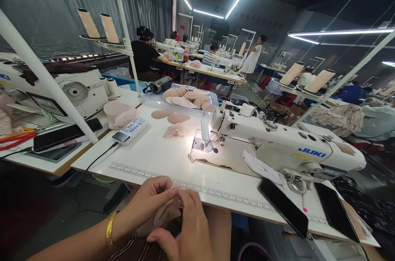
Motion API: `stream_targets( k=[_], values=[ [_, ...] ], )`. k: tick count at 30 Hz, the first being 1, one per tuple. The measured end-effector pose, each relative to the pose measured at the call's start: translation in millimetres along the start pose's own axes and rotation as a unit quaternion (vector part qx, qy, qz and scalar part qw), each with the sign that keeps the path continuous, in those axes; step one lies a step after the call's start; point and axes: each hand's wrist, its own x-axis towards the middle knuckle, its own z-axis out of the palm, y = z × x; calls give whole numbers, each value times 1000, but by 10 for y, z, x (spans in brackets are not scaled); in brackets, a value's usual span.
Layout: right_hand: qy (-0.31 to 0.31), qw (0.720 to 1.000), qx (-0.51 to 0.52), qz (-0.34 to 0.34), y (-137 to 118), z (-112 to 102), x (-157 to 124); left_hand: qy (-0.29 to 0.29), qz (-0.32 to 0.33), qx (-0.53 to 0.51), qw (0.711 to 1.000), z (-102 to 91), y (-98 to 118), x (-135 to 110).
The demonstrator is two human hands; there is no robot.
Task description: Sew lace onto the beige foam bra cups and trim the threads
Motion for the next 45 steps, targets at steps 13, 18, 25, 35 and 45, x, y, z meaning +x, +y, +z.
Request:
stream_targets(
  k=[13,18,25,35,45],
  values=[
    [10,998,39,55,43,439,95,7,23,-63,998,-132,88,-4],
    [-29,994,59,90,136,183,311,-55,17,87,994,-402,70,57],
    [-24,940,231,252,224,10,820,-30,40,215,975,-1182,434,-112],
    [102,921,260,272,347,1062,3013,24,62,115,991,-1567,419,-98],
    [-82,968,34,236,848,118,1459,-55,38,127,990,-1438,586,226]
  ],
)
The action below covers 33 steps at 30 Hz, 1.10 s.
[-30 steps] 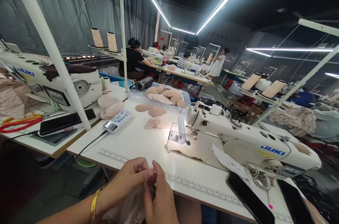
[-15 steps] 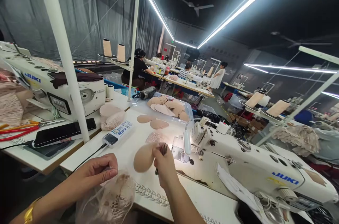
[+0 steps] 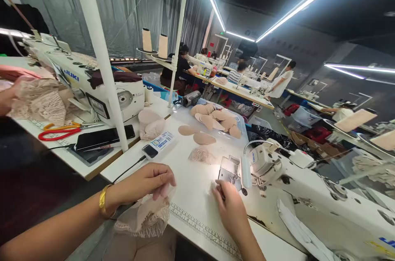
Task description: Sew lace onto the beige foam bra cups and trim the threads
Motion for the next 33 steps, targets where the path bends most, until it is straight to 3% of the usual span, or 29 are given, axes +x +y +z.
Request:
stream_targets(
  k=[2,3,5,8,10,12,14,18,23,27,33],
  values=[
    [48,997,-56,-4,218,-275,-320,-30,-5,-7,1000,98,19,110],
    [95,989,-106,-41,270,-362,-443,-48,-8,-9,999,166,28,166],
    [108,980,-139,-96,237,-403,-629,-97,-13,-3,995,332,47,279],
    [-49,996,10,-75,-65,-199,-750,-177,-9,0,984,587,59,433],
    [-143,975,167,-41,-292,-26,-744,-213,-13,-37,976,679,39,498],
    [-163,938,303,46,-436,77,-708,-233,-31,-80,969,668,-9,503],
    [-143,913,370,98,-482,90,-673,-239,-47,-96,965,580,-77,443],
    [-85,887,434,133,-428,25,-658,-204,-28,-141,968,421,-231,261],
    [-28,845,502,183,-331,104,-701,-155,-53,-261,951,523,-359,189],
    [-34,820,525,224,-257,192,-758,-156,-90,-265,947,620,-401,199],
    [-59,805,530,261,-210,249,-820,-159,-94,-244,952,578,-440,177]
  ],
)
